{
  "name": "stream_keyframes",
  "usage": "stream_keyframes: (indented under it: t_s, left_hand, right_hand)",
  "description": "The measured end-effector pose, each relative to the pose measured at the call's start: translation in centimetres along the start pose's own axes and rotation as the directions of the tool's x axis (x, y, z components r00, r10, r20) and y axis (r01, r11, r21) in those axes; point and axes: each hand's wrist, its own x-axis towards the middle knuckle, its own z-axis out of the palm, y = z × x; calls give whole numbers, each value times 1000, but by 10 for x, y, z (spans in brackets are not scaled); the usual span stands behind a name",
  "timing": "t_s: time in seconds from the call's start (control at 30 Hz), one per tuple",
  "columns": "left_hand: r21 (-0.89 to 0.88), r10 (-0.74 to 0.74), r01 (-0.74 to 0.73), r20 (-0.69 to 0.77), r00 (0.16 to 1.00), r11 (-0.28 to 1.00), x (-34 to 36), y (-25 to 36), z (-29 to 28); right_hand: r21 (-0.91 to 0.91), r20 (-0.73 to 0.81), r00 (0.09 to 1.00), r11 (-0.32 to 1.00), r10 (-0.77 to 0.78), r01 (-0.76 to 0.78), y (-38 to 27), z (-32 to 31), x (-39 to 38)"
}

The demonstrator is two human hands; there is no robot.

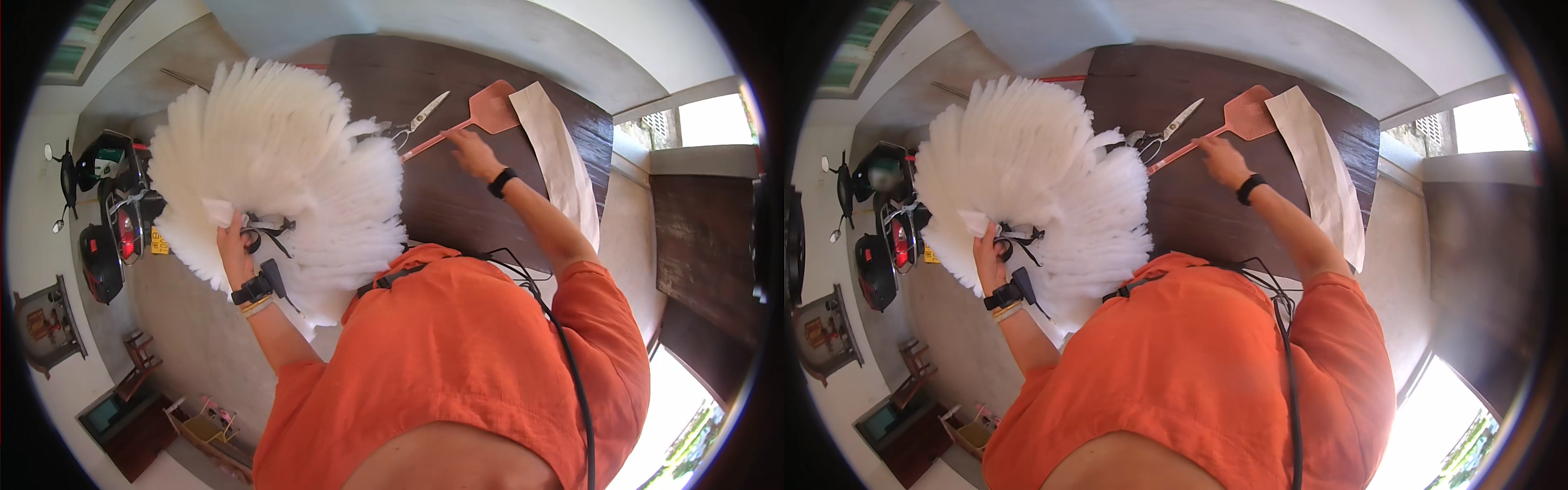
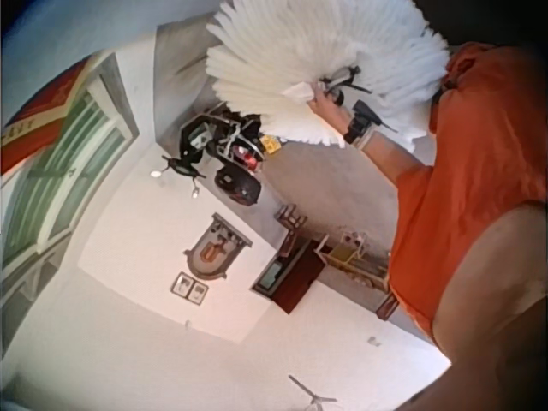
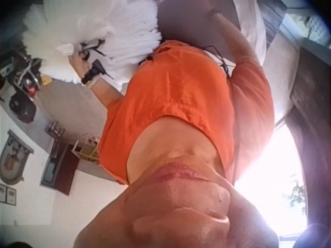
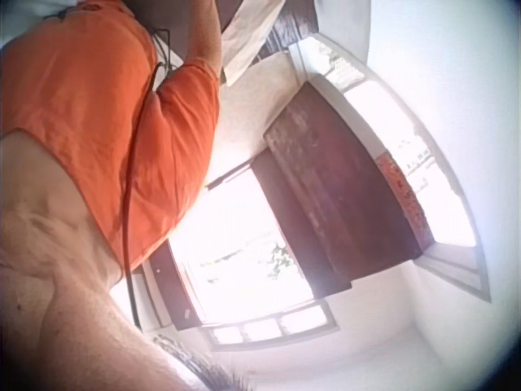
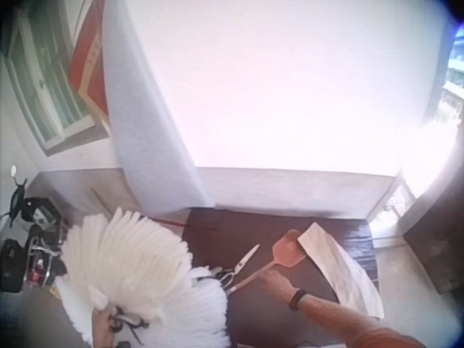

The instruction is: The person gathers large pieces of white ruffled material from a pile, carries them to a table, and then uses scissors to cut a piece of the material before using a long handle tool to measure another section.

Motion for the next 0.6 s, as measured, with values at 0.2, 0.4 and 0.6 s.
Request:
stream_keyframes:
  t_s: [0.2, 0.4, 0.6]
  left_hand:
    - [14, 13, -13, -31, 999, 1000, 12, 17, 12]
    - [6, 7, -9, 252, 968, 1000, 35, 28, 48]
    - [5, -47, 50, 454, 890, 999, 35, 33, 117]
  right_hand:
    - [-155, 131, 987, 982, -89, 109, -37, 53, 14]
    - [-151, 60, 997, 987, -53, 61, 13, 18, -39]
    - [581, -284, 933, 814, 222, -16, -127, -52, -9]
